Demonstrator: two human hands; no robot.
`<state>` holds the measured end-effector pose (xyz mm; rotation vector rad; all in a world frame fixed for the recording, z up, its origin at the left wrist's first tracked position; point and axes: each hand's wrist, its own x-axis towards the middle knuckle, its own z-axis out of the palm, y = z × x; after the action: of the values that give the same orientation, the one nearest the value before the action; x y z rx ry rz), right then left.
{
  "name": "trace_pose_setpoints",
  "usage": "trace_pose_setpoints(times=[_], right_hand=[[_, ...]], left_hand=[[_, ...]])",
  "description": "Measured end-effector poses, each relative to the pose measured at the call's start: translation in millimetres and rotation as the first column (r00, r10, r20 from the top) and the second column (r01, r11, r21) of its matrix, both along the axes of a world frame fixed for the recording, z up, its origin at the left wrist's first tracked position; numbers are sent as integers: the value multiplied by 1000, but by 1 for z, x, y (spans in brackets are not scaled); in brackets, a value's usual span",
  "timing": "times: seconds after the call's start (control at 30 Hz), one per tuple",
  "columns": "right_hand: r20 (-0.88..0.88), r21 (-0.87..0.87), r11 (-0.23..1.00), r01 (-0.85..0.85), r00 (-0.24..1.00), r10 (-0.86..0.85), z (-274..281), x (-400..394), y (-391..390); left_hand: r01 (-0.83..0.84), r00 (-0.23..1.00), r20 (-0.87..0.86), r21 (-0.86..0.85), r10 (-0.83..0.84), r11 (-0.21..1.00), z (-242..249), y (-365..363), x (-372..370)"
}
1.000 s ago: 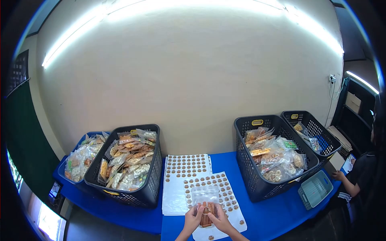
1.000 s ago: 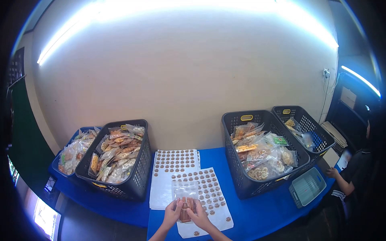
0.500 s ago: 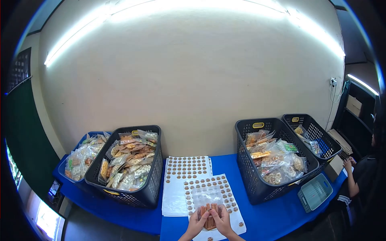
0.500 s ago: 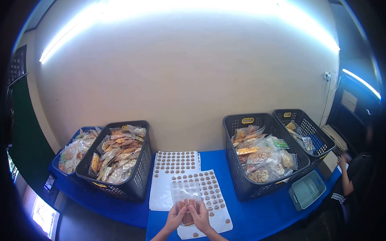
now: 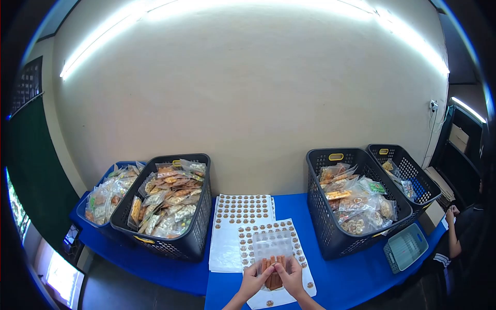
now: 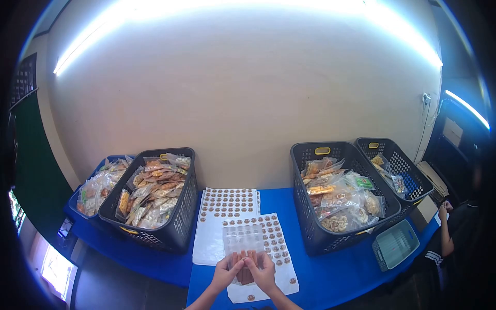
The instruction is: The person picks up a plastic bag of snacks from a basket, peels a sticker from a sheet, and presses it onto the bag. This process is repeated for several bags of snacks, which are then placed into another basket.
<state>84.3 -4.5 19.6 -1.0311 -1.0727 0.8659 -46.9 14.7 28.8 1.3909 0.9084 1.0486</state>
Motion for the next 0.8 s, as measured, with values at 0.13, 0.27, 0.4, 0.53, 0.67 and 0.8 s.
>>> trace_pose_setpoints(times=[0.13, 0.27, 0.4, 0.53, 0.67, 0.8], right_hand=[[-185, -12, 1000, -12, 983, 9, 6, 0, -1], [-400, -94, 983, -159, 910, 109, -5, 11, 5], [-244, -65, 959, -275, 936, 253, 3, 18, 6], [50, -144, 950, -279, 956, 288, 4, 14, 7], [123, -169, 946, -277, 946, 299, 18, 5, 5], [-22, -159, 937, -311, 950, 311, 5, -4, 4]], left_hand=[[14, 997, 76, 15, -15, 1000, 7, -2, 6], [50, 998, -38, 28, -49, 998, -8, 5, -3], [13, 998, 67, -25, -11, 1000, -17, 11, -6], [-51, 998, 23, 8, 51, 999, -10, 13, -9], [-43, 989, -140, 75, 53, 996, -4, 22, -14], [-98, 958, -258, 116, 125, 988, 1, 21, -15]])
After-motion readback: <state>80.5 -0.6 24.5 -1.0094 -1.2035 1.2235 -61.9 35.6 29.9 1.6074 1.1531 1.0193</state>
